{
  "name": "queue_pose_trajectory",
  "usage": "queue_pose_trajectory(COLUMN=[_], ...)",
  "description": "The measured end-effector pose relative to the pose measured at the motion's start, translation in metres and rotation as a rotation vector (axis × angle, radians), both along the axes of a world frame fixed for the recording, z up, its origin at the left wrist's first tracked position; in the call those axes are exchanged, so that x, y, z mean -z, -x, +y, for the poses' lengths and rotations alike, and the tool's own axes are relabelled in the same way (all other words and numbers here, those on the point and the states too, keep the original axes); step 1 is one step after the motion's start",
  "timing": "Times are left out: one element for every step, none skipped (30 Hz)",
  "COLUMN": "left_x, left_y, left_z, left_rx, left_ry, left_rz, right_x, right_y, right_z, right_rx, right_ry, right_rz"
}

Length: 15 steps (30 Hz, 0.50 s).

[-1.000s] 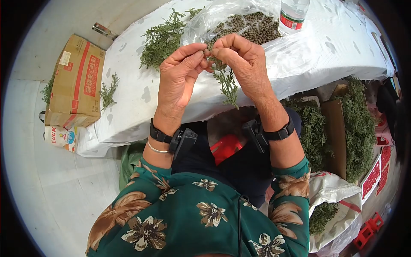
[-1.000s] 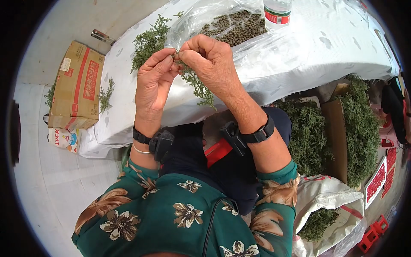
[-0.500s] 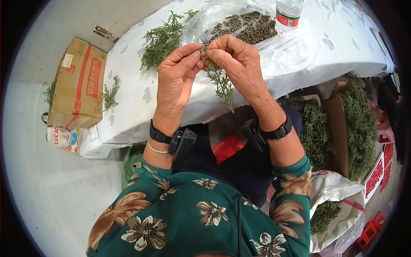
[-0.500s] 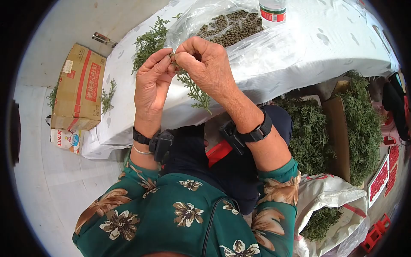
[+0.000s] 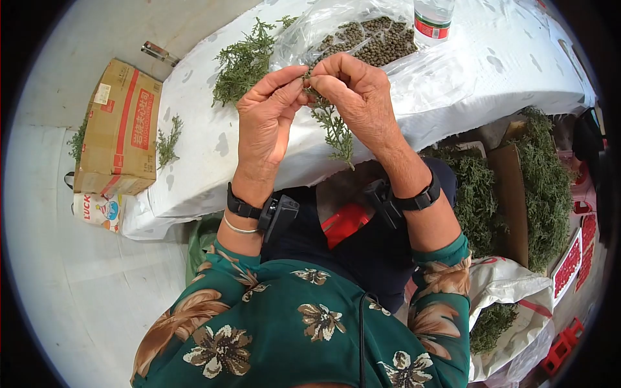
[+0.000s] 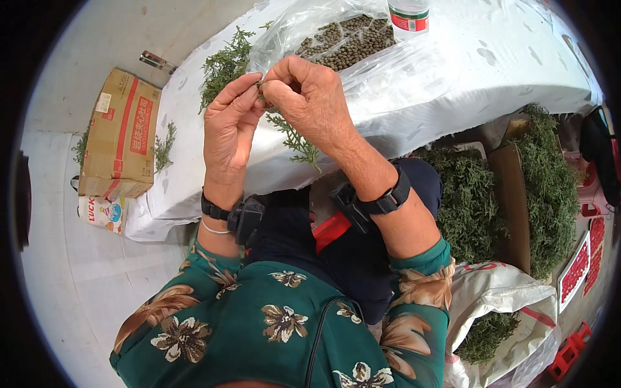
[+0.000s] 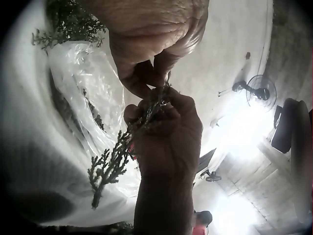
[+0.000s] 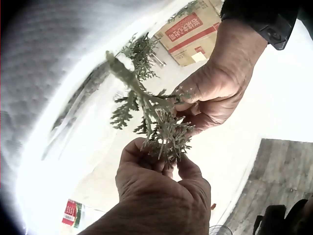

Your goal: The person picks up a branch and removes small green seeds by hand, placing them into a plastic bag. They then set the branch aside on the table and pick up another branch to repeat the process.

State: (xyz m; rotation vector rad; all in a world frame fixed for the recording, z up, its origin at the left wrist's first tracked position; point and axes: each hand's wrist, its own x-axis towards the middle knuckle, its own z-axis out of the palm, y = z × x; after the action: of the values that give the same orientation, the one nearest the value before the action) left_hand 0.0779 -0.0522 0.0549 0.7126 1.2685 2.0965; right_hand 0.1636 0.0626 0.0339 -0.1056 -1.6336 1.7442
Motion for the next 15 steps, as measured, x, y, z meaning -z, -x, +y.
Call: queue_pose_trajectory(left_x=[-0.0005, -0.001, -0.0013, -0.0012, -0.001, -0.0008, -0.0006, -0.0006, -0.0008, -0.0009, -0.0008, -0.0005, -0.0002, 0.0002, 0.0005], left_y=[-0.0006, -0.0012, -0.0014, -0.0014, -0.0014, -0.0014, -0.0014, -0.0017, -0.0023, -0.0028, -0.003, -0.0028, -0.0026, -0.0023, -0.0022], left_z=[0.0, -0.0001, -0.0003, -0.0005, -0.0006, -0.0007, -0.0009, -0.0009, -0.0008, -0.0007, -0.0006, -0.0007, -0.0009, -0.0009, -0.0009], left_rx=[-0.002, -0.005, -0.008, -0.008, -0.009, -0.009, -0.01, -0.011, -0.015, -0.019, -0.022, -0.023, -0.025, -0.027, -0.029], left_ry=[-0.002, -0.003, -0.004, -0.004, -0.004, -0.005, -0.005, -0.005, -0.005, -0.005, -0.006, -0.006, -0.005, -0.003, -0.002], left_rz=[0.001, 0.002, 0.003, 0.002, 0.011, 0.021, 0.03, 0.029, 0.033, 0.036, 0.04, 0.039, 0.05, 0.061, 0.072], right_x=[0.0007, 0.001, 0.0008, 0.0006, 0.0005, 0.0005, 0.0007, 0.0009, 0.0012, 0.0014, 0.0014, 0.0013, 0.0012, 0.0011, 0.0011], right_y=[0.0007, 0.0011, 0.0013, 0.0012, 0.001, 0.0008, 0.001, 0.0012, 0.0014, 0.0017, 0.0018, 0.0019, 0.0019, 0.0018, 0.0017], right_z=[0.0001, -0.0001, -0.0002, -0.0002, -0.0001, -0.0002, -0.0003, -0.0004, -0.0006, -0.0008, -0.0012, -0.0017, -0.0022, -0.0024, -0.0024], right_rx=[-0.001, -0.002, -0.003, -0.002, -0.002, -0.001, -0.002, -0.001, -0.001, -0.001, -0.001, -0.003, -0.005, -0.006, -0.006], right_ry=[-0.002, -0.004, -0.004, -0.008, -0.012, -0.016, -0.016, -0.014, -0.012, -0.011, -0.011, -0.004, 0.004, 0.011, 0.011], right_rz=[-0.003, -0.006, -0.007, -0.006, -0.006, -0.006, -0.007, -0.009, -0.012, -0.015, -0.016, -0.007, 0.002, 0.011, 0.01])
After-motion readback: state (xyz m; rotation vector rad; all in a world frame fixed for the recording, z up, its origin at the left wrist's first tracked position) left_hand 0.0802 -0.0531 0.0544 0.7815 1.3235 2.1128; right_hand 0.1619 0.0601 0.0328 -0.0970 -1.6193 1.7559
